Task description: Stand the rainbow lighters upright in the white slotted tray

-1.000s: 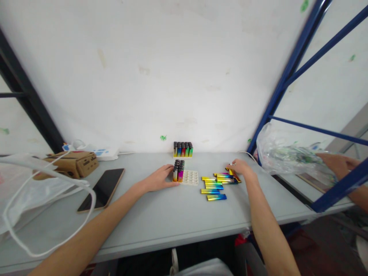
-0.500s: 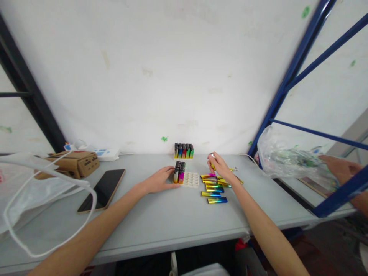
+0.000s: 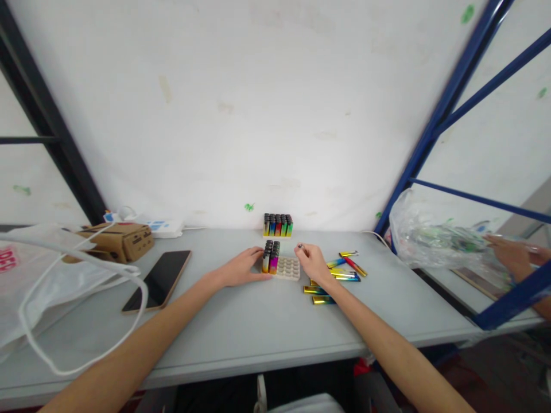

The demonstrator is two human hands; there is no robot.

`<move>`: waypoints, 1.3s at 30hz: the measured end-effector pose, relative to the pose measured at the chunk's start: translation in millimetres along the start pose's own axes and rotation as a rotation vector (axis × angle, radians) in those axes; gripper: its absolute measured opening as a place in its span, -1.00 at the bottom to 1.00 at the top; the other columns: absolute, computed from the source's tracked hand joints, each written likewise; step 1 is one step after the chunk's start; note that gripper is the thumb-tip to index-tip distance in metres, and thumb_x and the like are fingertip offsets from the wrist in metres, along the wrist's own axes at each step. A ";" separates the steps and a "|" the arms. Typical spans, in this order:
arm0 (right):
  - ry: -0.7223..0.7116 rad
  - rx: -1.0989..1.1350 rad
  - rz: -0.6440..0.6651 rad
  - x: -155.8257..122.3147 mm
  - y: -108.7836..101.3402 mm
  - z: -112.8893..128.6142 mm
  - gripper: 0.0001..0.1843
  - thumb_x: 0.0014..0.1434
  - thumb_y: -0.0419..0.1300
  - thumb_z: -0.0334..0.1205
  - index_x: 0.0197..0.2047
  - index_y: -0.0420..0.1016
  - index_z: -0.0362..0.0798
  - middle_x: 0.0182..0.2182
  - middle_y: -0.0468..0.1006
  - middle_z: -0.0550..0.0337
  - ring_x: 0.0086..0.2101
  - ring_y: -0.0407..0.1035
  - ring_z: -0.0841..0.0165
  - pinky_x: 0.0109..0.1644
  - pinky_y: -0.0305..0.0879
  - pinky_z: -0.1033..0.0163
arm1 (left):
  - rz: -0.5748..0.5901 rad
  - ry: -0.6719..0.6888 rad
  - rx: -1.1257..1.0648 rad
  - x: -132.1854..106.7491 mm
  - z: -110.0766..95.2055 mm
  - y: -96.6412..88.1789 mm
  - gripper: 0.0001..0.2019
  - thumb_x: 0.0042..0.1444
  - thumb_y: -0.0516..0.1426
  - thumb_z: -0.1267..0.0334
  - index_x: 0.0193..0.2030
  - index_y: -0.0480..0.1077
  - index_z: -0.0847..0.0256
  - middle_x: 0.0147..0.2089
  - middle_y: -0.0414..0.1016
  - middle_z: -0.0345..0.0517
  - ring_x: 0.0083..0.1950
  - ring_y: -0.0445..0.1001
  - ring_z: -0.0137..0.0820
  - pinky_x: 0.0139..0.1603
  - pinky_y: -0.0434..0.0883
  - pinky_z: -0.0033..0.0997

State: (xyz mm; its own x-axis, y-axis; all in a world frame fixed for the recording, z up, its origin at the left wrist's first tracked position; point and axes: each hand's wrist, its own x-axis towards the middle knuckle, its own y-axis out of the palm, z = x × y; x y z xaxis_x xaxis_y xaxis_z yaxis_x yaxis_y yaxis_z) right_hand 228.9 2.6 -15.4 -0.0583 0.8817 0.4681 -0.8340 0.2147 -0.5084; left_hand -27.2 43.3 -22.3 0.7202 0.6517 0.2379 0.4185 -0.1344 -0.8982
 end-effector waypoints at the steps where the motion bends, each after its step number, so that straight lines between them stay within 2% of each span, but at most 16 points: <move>1: -0.011 -0.016 0.008 -0.5 0.0 2.1 -0.55 0.25 -0.01 0.06 -0.57 0.06 0.02 -0.64 0.07 0.36 -0.55 0.01 0.45 -0.43 -0.10 0.28 | -0.002 0.003 -0.001 0.0 0.2 0.1 -0.29 0.16 0.18 -0.27 0.25 0.33 0.26 0.31 0.36 0.17 0.31 0.35 -0.06 0.39 0.24 -0.15; 4: -0.033 -0.063 0.035 -1.6 -0.7 6.4 -0.54 0.31 0.00 0.09 -0.53 0.11 0.01 -0.63 0.12 0.37 -0.53 0.05 0.44 -0.41 -0.05 0.29 | -0.007 0.002 -0.008 0.0 0.6 0.1 -0.28 0.16 0.18 -0.27 0.25 0.34 0.28 0.31 0.36 0.19 0.31 0.35 -0.05 0.39 0.25 -0.13; 7: -0.074 -0.091 0.057 -1.1 -1.8 5.9 -0.60 0.38 -0.01 0.10 -0.38 0.24 0.00 -0.54 0.30 0.34 -0.48 0.18 0.40 -0.35 0.06 0.29 | -0.013 0.003 -0.019 0.3 1.6 0.7 -0.27 0.15 0.18 -0.27 0.24 0.34 0.28 0.30 0.36 0.19 0.30 0.36 -0.04 0.39 0.24 -0.12; 11: -0.157 -0.133 0.073 2.0 -3.6 1.0 -0.63 0.44 -0.07 0.05 -0.27 0.31 -0.01 -0.38 0.47 0.20 -0.33 0.34 0.33 -0.23 0.20 0.27 | -0.025 0.014 -0.042 1.3 4.8 1.9 -0.28 0.13 0.19 -0.28 0.24 0.36 0.25 0.29 0.38 0.16 0.29 0.37 -0.05 0.37 0.27 -0.13; 14: -0.186 -0.216 0.075 3.5 -5.3 -0.6 -0.58 0.44 -0.04 0.08 -0.33 0.33 -0.01 -0.41 0.47 0.19 -0.36 0.34 0.33 -0.24 0.20 0.27 | -0.016 -0.003 -0.055 1.5 5.6 0.4 -0.26 0.11 0.21 -0.29 0.24 0.37 0.25 0.29 0.37 0.16 0.29 0.37 -0.05 0.37 0.26 -0.14; 16: -0.145 -0.246 0.097 3.3 -6.3 0.2 -0.57 0.43 -0.02 0.09 -0.37 0.33 0.00 -0.53 0.41 0.27 -0.47 0.30 0.35 -0.32 0.16 0.28 | 0.000 -0.018 -0.068 0.9 4.8 -1.7 -0.22 0.08 0.23 -0.30 0.26 0.36 0.26 0.30 0.37 0.16 0.29 0.37 -0.04 0.38 0.26 -0.14; 18: -0.102 -0.232 0.117 2.6 -6.5 1.5 -0.58 0.43 0.00 0.08 -0.37 0.33 -0.01 -0.56 0.43 0.28 -0.49 0.32 0.36 -0.34 0.16 0.29 | 0.008 -0.016 -0.082 -0.1 3.6 -3.8 -0.21 0.06 0.24 -0.31 0.27 0.36 0.24 0.30 0.36 0.14 0.29 0.36 -0.04 0.37 0.26 -0.14; 22: -0.130 -0.197 0.207 2.8 -3.6 -0.8 -0.65 0.44 0.02 0.00 -0.30 0.37 -0.04 -0.40 0.58 0.16 -0.38 0.44 0.33 -0.23 0.25 0.26 | -0.002 -0.002 -0.085 -1.7 2.5 -5.1 -0.20 0.03 0.25 -0.33 0.26 0.38 0.20 0.29 0.38 0.12 0.28 0.37 -0.03 0.36 0.28 -0.13; 28: -0.284 -0.322 0.233 9.5 9.3 -17.9 -0.73 0.43 0.06 -0.09 -0.26 0.39 -0.06 -0.26 0.49 0.08 -0.25 0.36 0.28 -0.09 0.28 0.19 | 0.005 -0.005 -0.061 -2.2 2.0 -4.0 -0.20 0.05 0.23 -0.34 0.27 0.37 0.20 0.30 0.36 0.12 0.30 0.36 -0.02 0.37 0.27 -0.11; 32: -0.263 -0.372 0.285 11.2 14.9 -20.8 -0.76 0.41 0.10 -0.11 -0.25 0.41 -0.07 -0.30 0.46 0.11 -0.27 0.33 0.28 -0.09 0.28 0.18 | 0.006 -0.004 -0.061 -2.3 2.9 -3.3 -0.21 0.05 0.24 -0.33 0.27 0.36 0.20 0.31 0.35 0.13 0.30 0.36 -0.01 0.38 0.27 -0.09; 35: -0.279 -0.365 0.327 11.3 6.4 -17.4 -0.74 0.38 0.14 -0.06 -0.18 0.46 -0.09 -0.26 0.51 0.07 -0.21 0.37 0.25 -0.04 0.28 0.16 | 0.003 0.003 -0.056 -2.0 3.7 -2.9 -0.20 0.06 0.24 -0.32 0.29 0.35 0.18 0.31 0.36 0.12 0.31 0.35 -0.01 0.38 0.27 -0.10; 39: -0.262 -0.335 0.311 13.8 -25.8 -20.6 -0.67 0.44 0.03 -0.05 -0.02 0.51 -0.07 -0.12 0.58 0.00 -0.10 0.42 0.24 0.09 0.27 0.13 | 0.033 -0.015 -0.025 -1.1 2.7 -3.3 -0.17 0.07 0.21 -0.34 0.31 0.32 0.25 0.35 0.31 0.17 0.34 0.32 0.00 0.41 0.23 -0.10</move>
State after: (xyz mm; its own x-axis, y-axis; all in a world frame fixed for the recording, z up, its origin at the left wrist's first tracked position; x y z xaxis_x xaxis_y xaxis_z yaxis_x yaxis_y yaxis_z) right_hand 260.9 17.9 -10.8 -0.4462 0.8001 0.4010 -0.5365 0.1195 -0.8354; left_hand -30.9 45.1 -20.5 0.7254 0.6580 0.2022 0.4083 -0.1749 -0.8959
